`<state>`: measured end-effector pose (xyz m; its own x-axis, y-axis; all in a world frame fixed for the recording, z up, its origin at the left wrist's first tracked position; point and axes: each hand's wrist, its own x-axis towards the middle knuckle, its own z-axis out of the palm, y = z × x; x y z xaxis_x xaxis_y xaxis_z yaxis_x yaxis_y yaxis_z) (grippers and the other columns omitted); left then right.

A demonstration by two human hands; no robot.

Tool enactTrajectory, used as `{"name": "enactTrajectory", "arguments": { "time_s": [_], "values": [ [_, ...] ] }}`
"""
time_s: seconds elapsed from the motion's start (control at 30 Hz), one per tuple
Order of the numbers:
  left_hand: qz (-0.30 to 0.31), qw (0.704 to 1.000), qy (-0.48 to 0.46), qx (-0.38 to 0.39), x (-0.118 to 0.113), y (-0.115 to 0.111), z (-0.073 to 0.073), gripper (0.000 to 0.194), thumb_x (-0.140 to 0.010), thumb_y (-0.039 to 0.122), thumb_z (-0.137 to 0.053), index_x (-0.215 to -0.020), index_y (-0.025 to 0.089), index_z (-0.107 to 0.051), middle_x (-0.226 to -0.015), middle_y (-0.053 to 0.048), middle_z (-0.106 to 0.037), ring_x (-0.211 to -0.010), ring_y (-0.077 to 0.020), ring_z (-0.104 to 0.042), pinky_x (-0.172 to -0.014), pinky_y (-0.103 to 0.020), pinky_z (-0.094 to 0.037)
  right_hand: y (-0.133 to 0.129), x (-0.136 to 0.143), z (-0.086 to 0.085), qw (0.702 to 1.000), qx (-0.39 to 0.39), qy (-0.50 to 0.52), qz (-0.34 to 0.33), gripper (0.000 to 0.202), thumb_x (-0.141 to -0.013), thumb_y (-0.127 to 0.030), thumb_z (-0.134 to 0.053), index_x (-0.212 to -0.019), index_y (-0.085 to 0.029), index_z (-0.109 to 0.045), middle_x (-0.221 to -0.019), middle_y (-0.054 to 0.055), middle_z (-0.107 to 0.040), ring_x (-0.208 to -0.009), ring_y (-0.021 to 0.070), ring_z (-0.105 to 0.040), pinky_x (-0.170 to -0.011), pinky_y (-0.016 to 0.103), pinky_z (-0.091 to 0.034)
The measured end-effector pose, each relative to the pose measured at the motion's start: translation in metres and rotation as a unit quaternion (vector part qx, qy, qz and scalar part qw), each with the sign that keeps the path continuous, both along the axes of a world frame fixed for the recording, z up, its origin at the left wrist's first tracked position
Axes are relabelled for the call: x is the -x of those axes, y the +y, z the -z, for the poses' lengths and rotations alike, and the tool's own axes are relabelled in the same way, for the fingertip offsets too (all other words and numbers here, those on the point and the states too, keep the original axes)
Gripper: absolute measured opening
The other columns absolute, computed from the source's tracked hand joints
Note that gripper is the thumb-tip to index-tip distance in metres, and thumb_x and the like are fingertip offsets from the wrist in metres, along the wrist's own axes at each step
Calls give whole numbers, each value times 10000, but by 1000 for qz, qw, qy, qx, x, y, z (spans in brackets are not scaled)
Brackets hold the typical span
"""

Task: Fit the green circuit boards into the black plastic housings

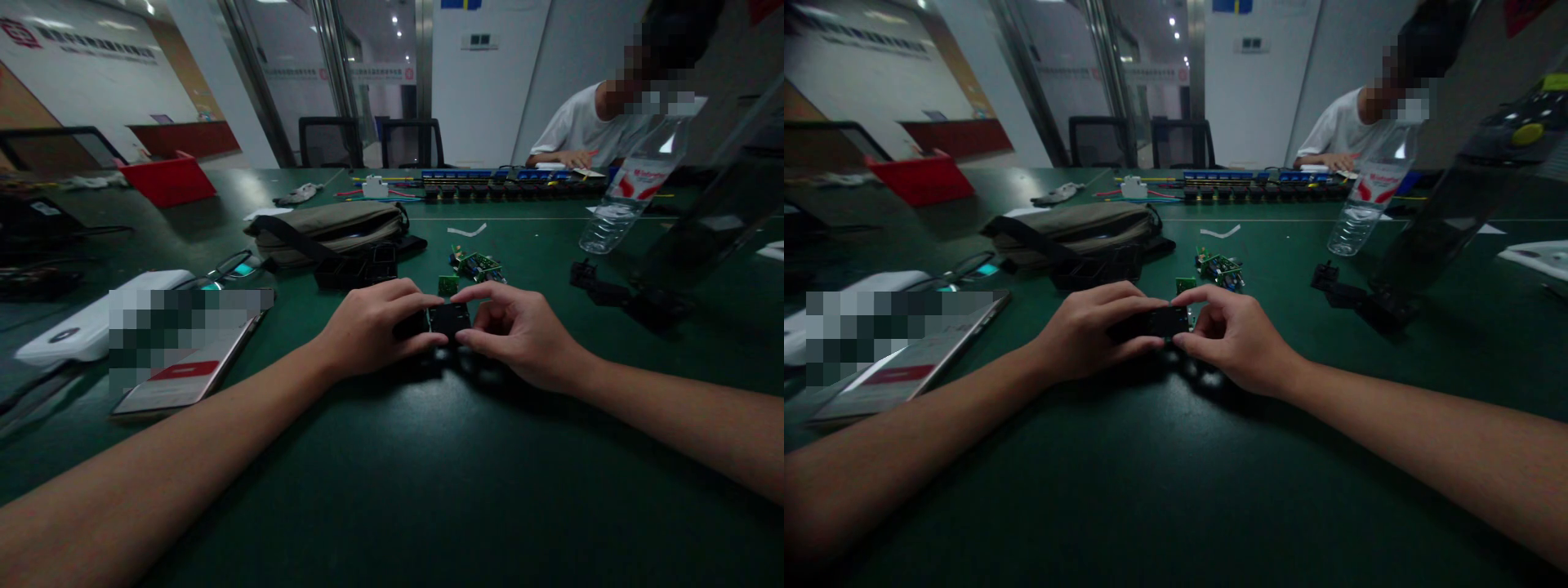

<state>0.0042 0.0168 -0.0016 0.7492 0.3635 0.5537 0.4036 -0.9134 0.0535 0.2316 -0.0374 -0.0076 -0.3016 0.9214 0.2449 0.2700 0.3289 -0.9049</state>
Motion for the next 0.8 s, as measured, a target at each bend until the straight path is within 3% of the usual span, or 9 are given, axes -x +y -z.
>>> {"name": "enactTrajectory", "arguments": {
  "time_s": [0.37,0.53,0.67,0.8],
  "values": [
    [-46,999,27,2,-1,3,3,420,-880,493,-631,-1137,161,-645,-976,-92,-671,-873,-208,-639,-714,-314,-532,1,1,0,1000,4,8,29,356,-769,-218,-737,-1101,-169,-620,-576,-60,-589,-478,92,-519,-450,219,-385],
    [-76,997,27,14,-2,5,4,431,-849,435,-692,-1174,164,-608,-1027,-97,-659,-941,-241,-604,-755,-356,-519,3,1,-1,998,29,38,35,378,-761,-224,-746,-1107,-149,-612,-567,-62,-585,-469,92,-528,-455,220,-408],
    [-75,997,7,8,-3,5,1,445,-834,432,-709,-1167,163,-587,-1095,-114,-638,-1013,-254,-569,-842,-391,-498,3,0,-1,998,22,37,40,377,-762,-227,-748,-1106,-150,-616,-567,-62,-582,-465,93,-525,-455,225,-406],
    [-43,998,-21,-43,-3,1,-3,426,-832,510,-687,-1062,165,-591,-1030,-101,-639,-964,-234,-574,-843,-375,-489,1,0,0,999,4,26,34,380,-780,-212,-740,-1131,-148,-609,-576,-62,-585,-467,86,-521,-452,215,-397]
  ]
}}
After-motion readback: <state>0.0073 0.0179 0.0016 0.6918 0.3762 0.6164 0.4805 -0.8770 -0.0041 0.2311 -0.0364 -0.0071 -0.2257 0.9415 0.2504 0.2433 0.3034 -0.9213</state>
